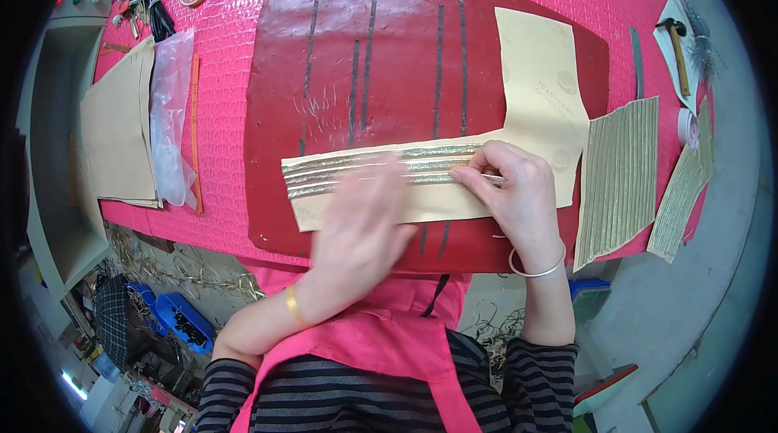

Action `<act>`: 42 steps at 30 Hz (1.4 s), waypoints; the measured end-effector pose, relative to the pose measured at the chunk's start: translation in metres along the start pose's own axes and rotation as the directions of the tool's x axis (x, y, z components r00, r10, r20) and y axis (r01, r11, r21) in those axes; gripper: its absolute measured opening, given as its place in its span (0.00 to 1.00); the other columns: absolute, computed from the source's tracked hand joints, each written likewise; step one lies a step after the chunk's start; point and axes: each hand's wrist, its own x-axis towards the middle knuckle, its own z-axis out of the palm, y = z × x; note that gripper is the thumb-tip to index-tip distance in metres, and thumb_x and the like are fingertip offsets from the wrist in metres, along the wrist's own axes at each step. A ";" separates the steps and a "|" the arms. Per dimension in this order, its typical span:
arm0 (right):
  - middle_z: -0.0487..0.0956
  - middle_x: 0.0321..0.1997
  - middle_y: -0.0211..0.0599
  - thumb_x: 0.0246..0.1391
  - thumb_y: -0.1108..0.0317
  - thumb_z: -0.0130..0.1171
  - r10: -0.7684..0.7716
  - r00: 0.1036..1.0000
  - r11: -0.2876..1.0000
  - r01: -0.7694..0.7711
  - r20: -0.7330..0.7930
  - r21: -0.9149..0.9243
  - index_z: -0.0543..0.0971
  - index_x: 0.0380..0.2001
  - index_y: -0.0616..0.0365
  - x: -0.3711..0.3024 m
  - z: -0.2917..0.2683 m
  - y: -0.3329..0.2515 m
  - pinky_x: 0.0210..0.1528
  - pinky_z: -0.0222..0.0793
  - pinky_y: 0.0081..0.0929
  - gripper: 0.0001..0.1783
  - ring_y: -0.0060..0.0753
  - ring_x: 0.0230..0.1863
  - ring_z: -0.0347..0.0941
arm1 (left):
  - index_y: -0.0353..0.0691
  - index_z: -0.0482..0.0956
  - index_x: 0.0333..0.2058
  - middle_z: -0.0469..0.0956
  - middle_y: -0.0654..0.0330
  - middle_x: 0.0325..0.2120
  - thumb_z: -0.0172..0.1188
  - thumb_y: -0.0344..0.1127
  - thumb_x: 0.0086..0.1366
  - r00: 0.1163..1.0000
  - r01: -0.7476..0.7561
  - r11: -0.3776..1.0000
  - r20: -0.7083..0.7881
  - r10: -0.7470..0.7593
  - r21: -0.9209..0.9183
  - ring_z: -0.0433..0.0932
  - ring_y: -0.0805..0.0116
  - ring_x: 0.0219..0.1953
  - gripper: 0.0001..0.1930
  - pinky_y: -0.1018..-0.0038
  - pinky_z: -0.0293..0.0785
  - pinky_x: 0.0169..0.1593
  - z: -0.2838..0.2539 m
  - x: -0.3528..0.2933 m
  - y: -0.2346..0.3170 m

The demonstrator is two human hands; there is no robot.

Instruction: The recorder prepares decorative upper components for shoes by applying gold strips to leather material, cutting away excess with scissors, and marking measurement lines with a ruler and pen.

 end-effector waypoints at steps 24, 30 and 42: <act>0.67 0.57 0.40 0.43 0.72 0.58 -0.264 0.712 0.951 0.304 0.651 0.053 0.74 0.46 0.56 -0.074 -0.071 -0.006 0.59 0.55 0.42 0.22 0.44 0.61 0.59 | 0.39 0.64 0.55 0.60 0.57 0.57 0.56 0.38 0.55 0.996 -0.064 0.998 0.067 0.065 -0.016 0.56 0.58 0.61 0.28 0.56 0.48 0.60 0.014 0.018 0.020; 0.61 0.62 0.37 0.48 0.55 0.54 -0.247 0.915 0.884 0.348 0.320 -0.311 0.63 0.58 0.53 -0.030 0.009 -0.003 0.64 0.43 0.46 0.33 0.40 0.65 0.52 | 0.41 0.67 0.54 0.62 0.59 0.57 0.56 0.35 0.56 0.987 -0.051 0.998 0.157 0.046 0.028 0.60 0.62 0.60 0.25 0.57 0.51 0.60 -0.018 -0.004 -0.040; 0.77 0.31 0.40 0.48 0.72 0.56 -0.224 0.975 0.974 0.224 0.002 -0.030 0.77 0.35 0.60 0.056 -0.054 -0.016 0.38 0.68 0.30 0.09 0.39 0.35 0.74 | 0.34 0.73 0.42 0.72 0.52 0.40 0.57 0.31 0.48 0.982 -0.143 0.987 -0.118 0.151 0.071 0.70 0.59 0.45 0.19 0.59 0.60 0.53 -0.038 0.035 -0.027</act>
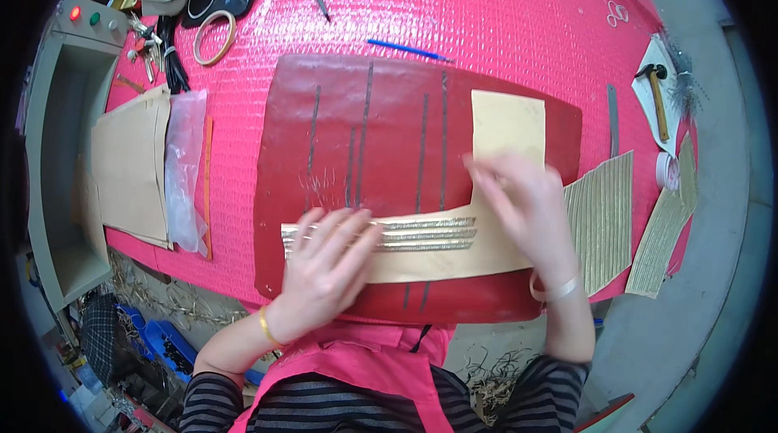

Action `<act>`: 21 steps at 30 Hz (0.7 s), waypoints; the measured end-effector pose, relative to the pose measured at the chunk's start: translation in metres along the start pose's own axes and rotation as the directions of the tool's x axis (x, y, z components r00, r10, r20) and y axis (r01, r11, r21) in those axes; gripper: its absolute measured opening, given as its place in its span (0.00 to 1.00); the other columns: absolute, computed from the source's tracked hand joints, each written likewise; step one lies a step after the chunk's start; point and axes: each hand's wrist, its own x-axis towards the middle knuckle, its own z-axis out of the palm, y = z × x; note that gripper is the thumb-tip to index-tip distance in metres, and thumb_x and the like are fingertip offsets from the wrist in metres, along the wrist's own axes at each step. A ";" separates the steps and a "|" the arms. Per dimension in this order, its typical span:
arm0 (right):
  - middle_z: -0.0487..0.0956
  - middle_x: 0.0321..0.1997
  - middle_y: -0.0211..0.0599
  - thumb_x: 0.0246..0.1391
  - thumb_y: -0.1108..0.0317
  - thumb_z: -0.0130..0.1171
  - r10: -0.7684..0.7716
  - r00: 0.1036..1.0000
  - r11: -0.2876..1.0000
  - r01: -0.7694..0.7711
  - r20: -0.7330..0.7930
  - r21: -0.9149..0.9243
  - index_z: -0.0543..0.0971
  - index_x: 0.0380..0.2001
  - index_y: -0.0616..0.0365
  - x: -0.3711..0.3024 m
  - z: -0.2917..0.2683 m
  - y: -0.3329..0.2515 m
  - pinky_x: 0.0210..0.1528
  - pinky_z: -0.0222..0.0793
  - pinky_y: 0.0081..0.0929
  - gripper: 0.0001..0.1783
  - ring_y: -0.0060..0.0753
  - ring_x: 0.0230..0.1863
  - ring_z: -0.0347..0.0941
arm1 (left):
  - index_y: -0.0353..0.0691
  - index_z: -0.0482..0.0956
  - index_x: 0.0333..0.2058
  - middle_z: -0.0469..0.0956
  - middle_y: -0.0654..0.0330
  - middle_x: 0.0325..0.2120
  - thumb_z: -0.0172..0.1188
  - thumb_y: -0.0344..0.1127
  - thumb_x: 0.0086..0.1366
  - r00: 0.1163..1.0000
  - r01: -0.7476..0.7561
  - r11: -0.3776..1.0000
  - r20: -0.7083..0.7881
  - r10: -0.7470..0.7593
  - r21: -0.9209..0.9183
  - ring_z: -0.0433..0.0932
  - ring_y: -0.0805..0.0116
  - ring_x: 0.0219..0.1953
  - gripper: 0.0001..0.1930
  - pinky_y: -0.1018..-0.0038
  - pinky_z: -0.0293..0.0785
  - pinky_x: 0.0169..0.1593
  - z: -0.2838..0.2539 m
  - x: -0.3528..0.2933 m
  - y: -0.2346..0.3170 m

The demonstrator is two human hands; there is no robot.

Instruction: The recorder prepares decorative upper components for shoes by applying gold strips to leather material, cutting away excess with scissors, and marking measurement lines with a ruler and pen.

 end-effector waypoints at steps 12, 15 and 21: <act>0.76 0.28 0.40 0.48 0.72 0.56 -0.164 0.974 0.974 0.186 0.158 -0.133 0.74 0.36 0.63 0.150 0.009 0.050 0.34 0.68 0.27 0.10 0.34 0.31 0.73 | 0.40 0.68 0.29 0.70 0.57 0.27 0.62 0.35 0.49 0.895 0.113 0.988 0.442 -0.056 -0.102 0.70 0.60 0.36 0.13 0.66 0.65 0.39 0.006 0.048 0.003; 0.77 0.32 0.42 0.47 0.71 0.57 -0.059 0.998 0.995 0.057 -0.025 -0.085 0.75 0.38 0.62 0.112 -0.032 0.046 0.38 0.69 0.28 0.13 0.35 0.35 0.74 | 0.38 0.68 0.29 0.71 0.54 0.21 0.60 0.36 0.52 0.847 0.241 0.926 0.529 -0.055 -0.290 0.73 0.55 0.29 0.11 0.63 0.69 0.31 -0.011 0.049 -0.009; 0.77 0.32 0.37 0.50 0.64 0.58 0.441 0.862 0.848 -0.492 -0.251 -0.198 0.74 0.40 0.64 -0.044 -0.141 0.125 0.37 0.67 0.21 0.17 0.22 0.33 0.72 | 0.40 0.70 0.33 0.77 0.53 0.22 0.59 0.37 0.52 0.683 0.276 0.937 0.729 -0.033 -0.215 0.76 0.52 0.25 0.12 0.62 0.71 0.29 -0.033 0.037 -0.037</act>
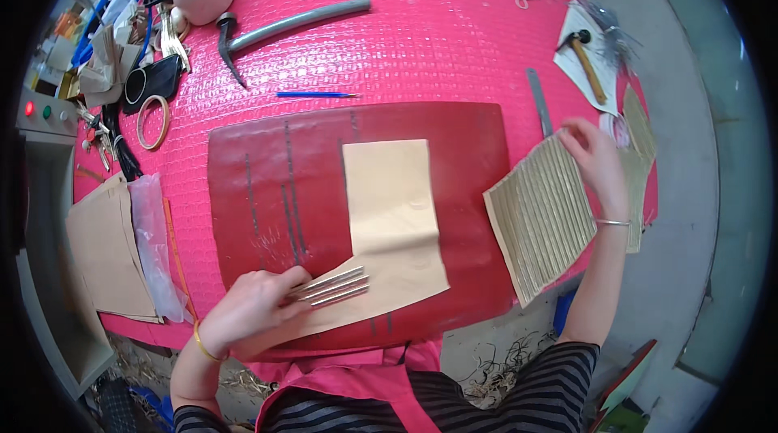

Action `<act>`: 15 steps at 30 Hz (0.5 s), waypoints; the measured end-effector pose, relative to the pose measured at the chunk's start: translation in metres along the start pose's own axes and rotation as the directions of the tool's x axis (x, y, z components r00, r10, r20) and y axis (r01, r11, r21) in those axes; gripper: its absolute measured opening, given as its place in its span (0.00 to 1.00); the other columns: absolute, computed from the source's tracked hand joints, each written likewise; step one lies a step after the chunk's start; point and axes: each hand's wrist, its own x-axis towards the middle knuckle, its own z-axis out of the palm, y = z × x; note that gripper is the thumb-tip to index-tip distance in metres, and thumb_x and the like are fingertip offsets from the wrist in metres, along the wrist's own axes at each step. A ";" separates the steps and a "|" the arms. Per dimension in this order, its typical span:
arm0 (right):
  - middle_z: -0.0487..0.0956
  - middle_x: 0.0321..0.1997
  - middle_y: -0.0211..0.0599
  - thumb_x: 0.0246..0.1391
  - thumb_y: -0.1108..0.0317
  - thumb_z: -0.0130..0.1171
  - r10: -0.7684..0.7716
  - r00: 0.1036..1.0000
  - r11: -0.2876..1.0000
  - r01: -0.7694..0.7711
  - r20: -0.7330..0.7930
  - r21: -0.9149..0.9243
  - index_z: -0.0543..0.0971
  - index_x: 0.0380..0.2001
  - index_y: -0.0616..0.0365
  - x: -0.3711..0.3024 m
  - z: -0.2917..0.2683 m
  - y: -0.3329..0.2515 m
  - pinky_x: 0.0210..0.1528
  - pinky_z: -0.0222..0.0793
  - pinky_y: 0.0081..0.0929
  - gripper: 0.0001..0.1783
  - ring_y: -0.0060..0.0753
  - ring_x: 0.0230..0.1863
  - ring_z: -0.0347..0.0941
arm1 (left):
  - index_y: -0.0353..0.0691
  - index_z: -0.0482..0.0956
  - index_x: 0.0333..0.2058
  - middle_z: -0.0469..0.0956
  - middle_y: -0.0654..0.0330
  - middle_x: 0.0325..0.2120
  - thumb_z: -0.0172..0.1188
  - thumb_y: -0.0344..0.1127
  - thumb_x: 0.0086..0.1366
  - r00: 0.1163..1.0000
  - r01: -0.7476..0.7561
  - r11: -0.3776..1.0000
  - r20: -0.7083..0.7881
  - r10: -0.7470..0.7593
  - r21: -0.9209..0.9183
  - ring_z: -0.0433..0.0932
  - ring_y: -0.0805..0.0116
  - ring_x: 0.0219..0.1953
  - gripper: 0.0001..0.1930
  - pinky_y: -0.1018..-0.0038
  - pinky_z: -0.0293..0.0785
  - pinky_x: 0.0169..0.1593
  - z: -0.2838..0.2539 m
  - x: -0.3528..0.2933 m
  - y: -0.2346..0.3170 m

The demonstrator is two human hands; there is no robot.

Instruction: The recorder prepares decorative upper components for shoes by applying gold strips to leather material, cutting away excess with scissors, and marking measurement lines with a ruler and pen.

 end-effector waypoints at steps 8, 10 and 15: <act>0.72 0.28 0.28 0.44 0.67 0.61 -0.026 1.000 0.965 0.028 -0.012 0.260 0.74 0.34 0.64 -0.021 0.013 0.096 0.37 0.62 0.19 0.15 0.20 0.31 0.65 | 0.38 0.68 0.29 0.74 0.52 0.18 0.57 0.38 0.52 0.987 -0.037 0.973 -0.146 0.072 0.229 0.76 0.53 0.25 0.11 0.60 0.70 0.27 0.012 -0.018 -0.007; 0.71 0.27 0.27 0.45 0.68 0.60 -0.075 0.996 0.954 0.087 -0.053 0.287 0.74 0.33 0.63 -0.017 -0.003 0.078 0.35 0.62 0.19 0.13 0.19 0.31 0.65 | 0.38 0.69 0.30 0.75 0.52 0.19 0.58 0.39 0.52 0.988 -0.013 0.976 -0.150 0.046 0.219 0.76 0.53 0.25 0.12 0.60 0.70 0.28 0.016 -0.022 -0.003; 0.72 0.25 0.27 0.46 0.69 0.57 -0.505 0.863 0.790 0.447 0.032 0.419 0.73 0.30 0.62 0.067 -0.017 -0.053 0.33 0.64 0.20 0.09 0.19 0.31 0.67 | 0.34 0.72 0.28 0.73 0.49 0.19 0.65 0.41 0.47 0.997 0.047 0.997 -0.051 -0.051 -0.068 0.74 0.50 0.24 0.17 0.64 0.66 0.27 0.013 -0.014 0.011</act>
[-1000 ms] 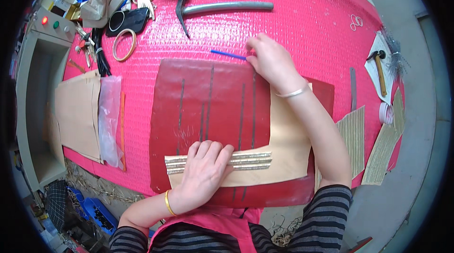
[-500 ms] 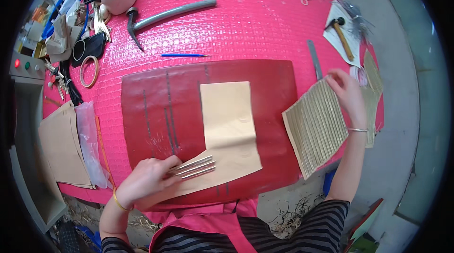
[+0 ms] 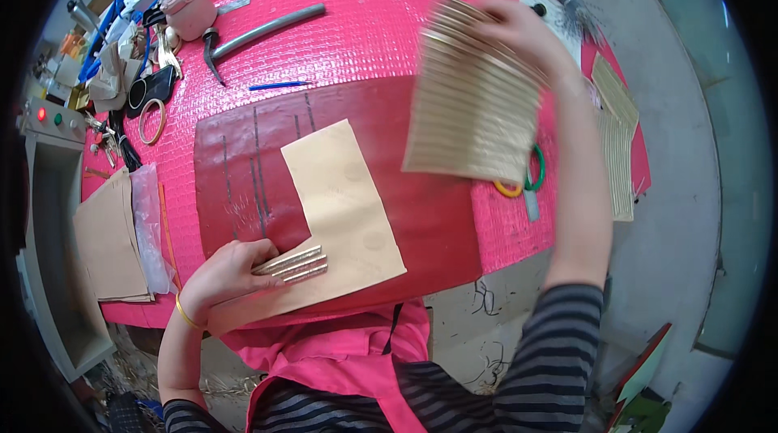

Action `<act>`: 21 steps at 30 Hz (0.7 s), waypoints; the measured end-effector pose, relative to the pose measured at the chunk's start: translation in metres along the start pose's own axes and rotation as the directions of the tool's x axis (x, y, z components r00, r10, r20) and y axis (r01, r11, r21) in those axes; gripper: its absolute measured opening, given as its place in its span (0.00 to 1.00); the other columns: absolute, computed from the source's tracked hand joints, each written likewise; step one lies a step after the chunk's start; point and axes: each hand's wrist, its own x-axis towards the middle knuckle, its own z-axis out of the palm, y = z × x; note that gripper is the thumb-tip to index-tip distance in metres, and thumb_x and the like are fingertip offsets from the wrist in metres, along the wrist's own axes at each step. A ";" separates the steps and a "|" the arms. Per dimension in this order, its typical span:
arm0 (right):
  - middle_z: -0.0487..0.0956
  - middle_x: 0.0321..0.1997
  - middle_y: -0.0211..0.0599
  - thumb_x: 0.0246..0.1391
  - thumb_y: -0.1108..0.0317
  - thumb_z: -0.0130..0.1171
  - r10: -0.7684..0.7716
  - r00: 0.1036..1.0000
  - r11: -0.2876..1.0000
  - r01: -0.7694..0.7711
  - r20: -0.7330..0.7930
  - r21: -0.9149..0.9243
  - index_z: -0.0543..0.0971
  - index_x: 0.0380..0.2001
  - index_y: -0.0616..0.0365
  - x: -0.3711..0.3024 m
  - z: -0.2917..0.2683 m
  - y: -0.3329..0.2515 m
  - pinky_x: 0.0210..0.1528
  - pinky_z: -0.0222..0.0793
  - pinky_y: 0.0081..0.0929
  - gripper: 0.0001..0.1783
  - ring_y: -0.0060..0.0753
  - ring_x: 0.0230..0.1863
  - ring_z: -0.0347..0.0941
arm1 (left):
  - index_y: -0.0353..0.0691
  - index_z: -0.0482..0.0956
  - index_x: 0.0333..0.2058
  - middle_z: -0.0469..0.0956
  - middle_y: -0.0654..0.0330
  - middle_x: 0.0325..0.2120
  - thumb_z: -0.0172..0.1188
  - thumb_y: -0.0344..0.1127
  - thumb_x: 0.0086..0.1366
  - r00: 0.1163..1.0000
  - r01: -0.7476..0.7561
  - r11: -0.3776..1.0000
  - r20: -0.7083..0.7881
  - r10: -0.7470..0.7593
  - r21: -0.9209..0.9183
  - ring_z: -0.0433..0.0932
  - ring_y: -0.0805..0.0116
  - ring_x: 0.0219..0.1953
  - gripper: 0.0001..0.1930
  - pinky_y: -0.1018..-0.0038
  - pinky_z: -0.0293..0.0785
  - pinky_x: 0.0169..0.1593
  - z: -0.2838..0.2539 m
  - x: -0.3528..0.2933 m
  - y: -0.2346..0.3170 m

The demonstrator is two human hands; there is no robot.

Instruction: The recorder prepares decorative upper components for shoes by applying gold strips to leather material, cutting away excess with scissors, and marking measurement lines with a ruler and pen.

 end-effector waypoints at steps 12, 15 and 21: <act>0.68 0.21 0.36 0.37 0.65 0.67 0.510 0.824 0.749 -0.567 -0.247 -0.344 0.64 0.43 0.59 -0.181 0.040 0.068 0.27 0.64 0.26 0.30 0.28 0.24 0.67 | 0.31 0.71 0.24 0.69 0.49 0.15 0.63 0.40 0.49 0.973 -0.094 0.992 0.217 0.073 0.088 0.69 0.52 0.19 0.16 0.65 0.64 0.26 0.002 0.028 0.012; 0.67 0.23 0.32 0.40 0.71 0.64 0.529 0.826 0.796 -0.562 -0.195 -0.225 0.59 0.50 0.55 -0.192 0.032 0.080 0.22 0.62 0.23 0.34 0.22 0.21 0.64 | 0.31 0.70 0.23 0.68 0.50 0.15 0.63 0.39 0.50 0.951 -0.138 0.990 0.274 0.142 -0.035 0.67 0.59 0.19 0.16 0.67 0.64 0.27 0.001 0.041 0.018; 0.67 0.53 0.41 0.43 0.76 0.55 0.239 0.888 0.798 -0.410 -0.394 -0.441 0.57 0.58 0.56 -0.253 0.041 0.004 0.53 0.60 0.27 0.36 0.29 0.53 0.63 | 0.32 0.77 0.34 0.74 0.62 0.20 0.63 0.42 0.52 0.950 0.019 0.950 0.301 0.079 -0.311 0.68 0.76 0.24 0.18 0.76 0.65 0.30 0.015 0.050 0.007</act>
